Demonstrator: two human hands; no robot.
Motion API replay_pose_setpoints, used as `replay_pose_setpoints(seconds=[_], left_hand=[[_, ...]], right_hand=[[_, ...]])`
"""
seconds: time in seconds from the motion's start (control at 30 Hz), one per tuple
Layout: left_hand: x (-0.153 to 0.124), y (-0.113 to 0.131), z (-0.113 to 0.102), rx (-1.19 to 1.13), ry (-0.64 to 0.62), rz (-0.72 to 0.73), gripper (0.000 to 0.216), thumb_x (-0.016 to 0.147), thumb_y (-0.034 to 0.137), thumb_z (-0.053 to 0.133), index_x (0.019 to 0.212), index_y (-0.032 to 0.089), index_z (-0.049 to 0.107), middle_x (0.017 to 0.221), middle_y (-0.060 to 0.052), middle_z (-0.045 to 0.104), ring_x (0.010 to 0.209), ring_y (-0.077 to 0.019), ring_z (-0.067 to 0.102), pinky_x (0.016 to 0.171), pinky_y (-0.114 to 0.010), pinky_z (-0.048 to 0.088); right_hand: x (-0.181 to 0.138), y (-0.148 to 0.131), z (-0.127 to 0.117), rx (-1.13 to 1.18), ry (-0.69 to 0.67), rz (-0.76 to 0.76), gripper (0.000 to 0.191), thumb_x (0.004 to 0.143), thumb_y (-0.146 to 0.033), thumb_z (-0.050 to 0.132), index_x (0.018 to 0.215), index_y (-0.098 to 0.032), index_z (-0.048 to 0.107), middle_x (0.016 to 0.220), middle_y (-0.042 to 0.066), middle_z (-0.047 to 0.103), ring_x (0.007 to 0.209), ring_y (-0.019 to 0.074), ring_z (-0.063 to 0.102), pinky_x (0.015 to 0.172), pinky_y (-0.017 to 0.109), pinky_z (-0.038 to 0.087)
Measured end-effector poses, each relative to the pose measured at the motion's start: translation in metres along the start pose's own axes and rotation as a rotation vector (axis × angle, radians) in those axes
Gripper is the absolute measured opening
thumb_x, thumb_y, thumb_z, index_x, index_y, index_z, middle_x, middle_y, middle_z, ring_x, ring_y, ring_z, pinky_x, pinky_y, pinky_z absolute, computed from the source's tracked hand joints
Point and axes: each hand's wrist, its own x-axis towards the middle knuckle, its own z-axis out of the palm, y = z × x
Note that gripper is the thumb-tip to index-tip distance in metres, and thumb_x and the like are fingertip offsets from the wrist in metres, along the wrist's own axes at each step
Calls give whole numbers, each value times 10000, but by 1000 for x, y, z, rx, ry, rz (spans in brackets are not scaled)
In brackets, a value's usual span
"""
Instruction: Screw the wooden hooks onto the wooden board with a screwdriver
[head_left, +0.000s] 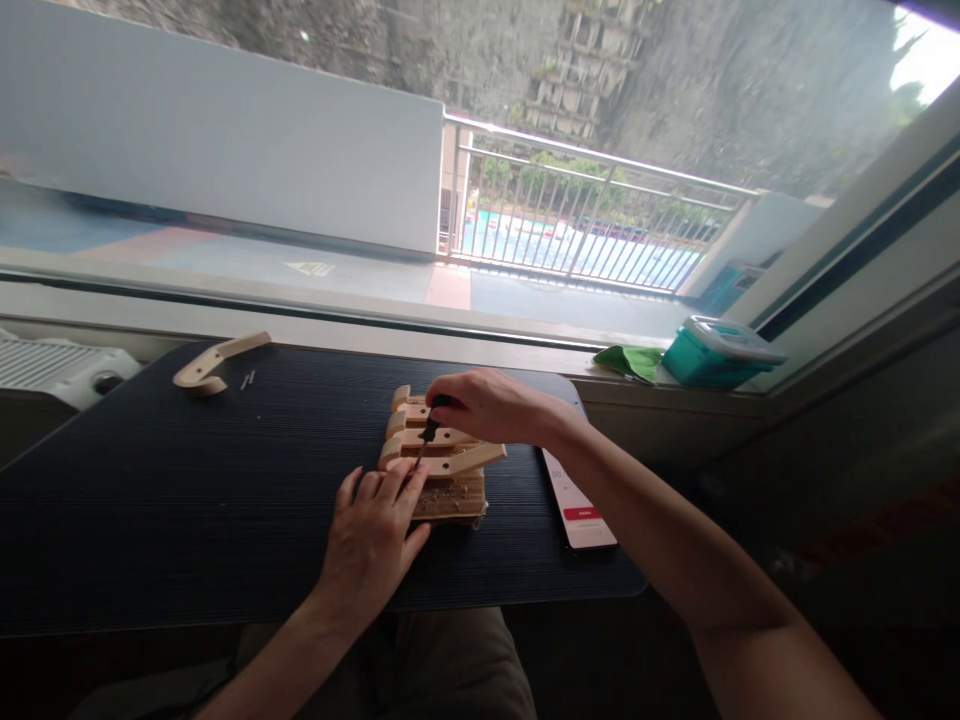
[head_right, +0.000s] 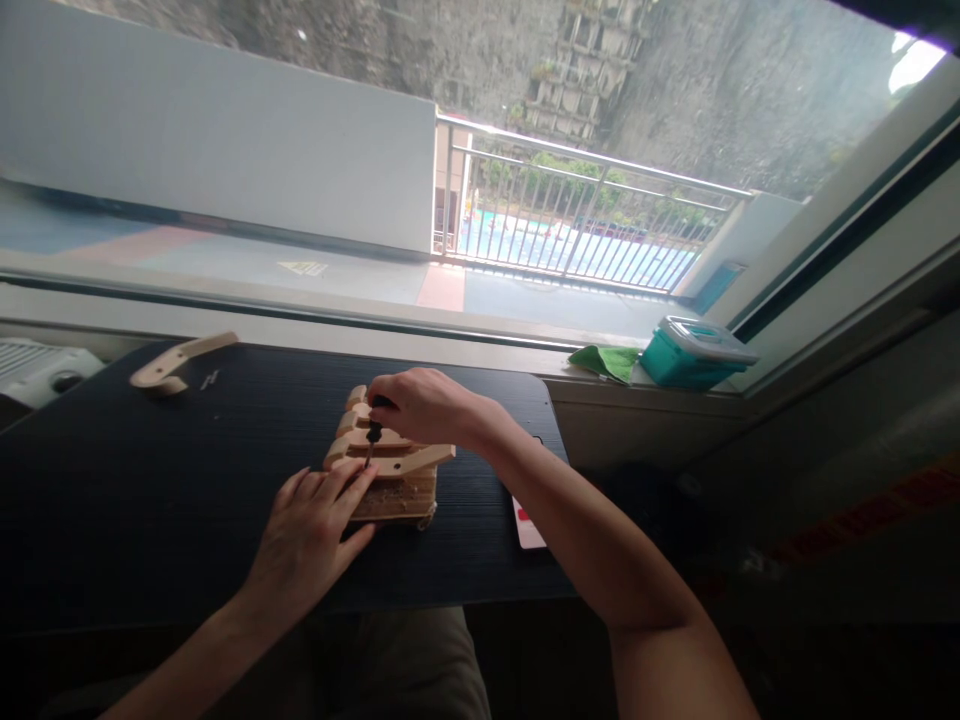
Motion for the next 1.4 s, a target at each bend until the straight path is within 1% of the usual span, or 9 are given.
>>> replay_pose_setpoints(seconds=[0.3, 0.47, 0.53, 0.67, 0.97, 1.1, 1.2, 1.3, 1.4], left_hand=[[0, 0, -2, -12, 18, -9, 497, 749, 175, 618, 1239, 200, 548, 1222, -91, 596, 1043, -283, 542, 981, -487, 364], [0, 0, -1, 1, 10, -12, 495, 752, 191, 622, 1242, 178, 552, 1223, -93, 598, 1021, -280, 541, 984, -483, 358], [0, 0, -1, 5, 8, -14, 498, 751, 195, 625, 1244, 177, 553, 1220, -92, 599, 1011, -281, 541, 984, -483, 359], [0, 0, 0, 0, 6, -7, 503, 749, 190, 623, 1246, 173, 548, 1226, -95, 595, 1015, -280, 542, 981, -487, 363], [0, 0, 0, -14, 18, -6, 515, 738, 181, 640, 1244, 177, 545, 1218, -96, 597, 1028, -285, 545, 976, -494, 373], [0, 0, -1, -6, 13, -7, 512, 742, 181, 637, 1246, 181, 545, 1225, -93, 596, 1034, -283, 540, 979, -490, 369], [0, 0, -1, 4, 11, -6, 507, 747, 183, 631, 1247, 173, 548, 1223, -92, 599, 1028, -285, 536, 976, -488, 369], [0, 0, -1, 9, 4, -11, 497, 749, 192, 629, 1240, 169, 557, 1226, -92, 597, 1016, -285, 534, 977, -486, 367], [0, 0, -1, 6, -1, -14, 496, 748, 198, 632, 1237, 170, 559, 1230, -90, 595, 1009, -282, 533, 982, -485, 361]], right_hand=[[10, -2, 5, -125, 59, 110, 326, 904, -396, 447, 867, -152, 660, 714, 46, 633, 583, 112, 489, 538, 246, 260], [4, -7, 0, -115, 30, -18, 266, 898, -249, 438, 1050, -178, 645, 927, 72, 679, 771, 148, 567, 628, 241, 317], [1, -7, -1, -91, 31, -74, 266, 883, -199, 439, 1044, -168, 648, 951, 72, 679, 790, 147, 566, 654, 240, 329], [-1, -4, 0, -61, 20, -95, 246, 889, -206, 436, 970, -153, 662, 859, 57, 673, 718, 126, 536, 634, 232, 322], [10, 6, 6, 42, 35, 12, 238, 901, -278, 480, 965, -134, 658, 726, 24, 631, 586, 85, 469, 577, 217, 289], [11, 5, 5, -2, 44, 25, 259, 902, -306, 471, 923, -144, 672, 711, 20, 625, 583, 87, 464, 563, 224, 275], [8, 0, 1, -56, 56, 4, 288, 913, -287, 428, 904, -162, 687, 776, 42, 649, 662, 114, 519, 591, 236, 295], [3, -6, -2, -63, 61, -49, 279, 899, -212, 424, 1010, -173, 677, 930, 66, 666, 795, 143, 562, 657, 241, 330], [0, -11, -2, -59, 18, -90, 300, 869, -165, 453, 1101, -171, 644, 987, 69, 658, 812, 145, 565, 667, 240, 344]])
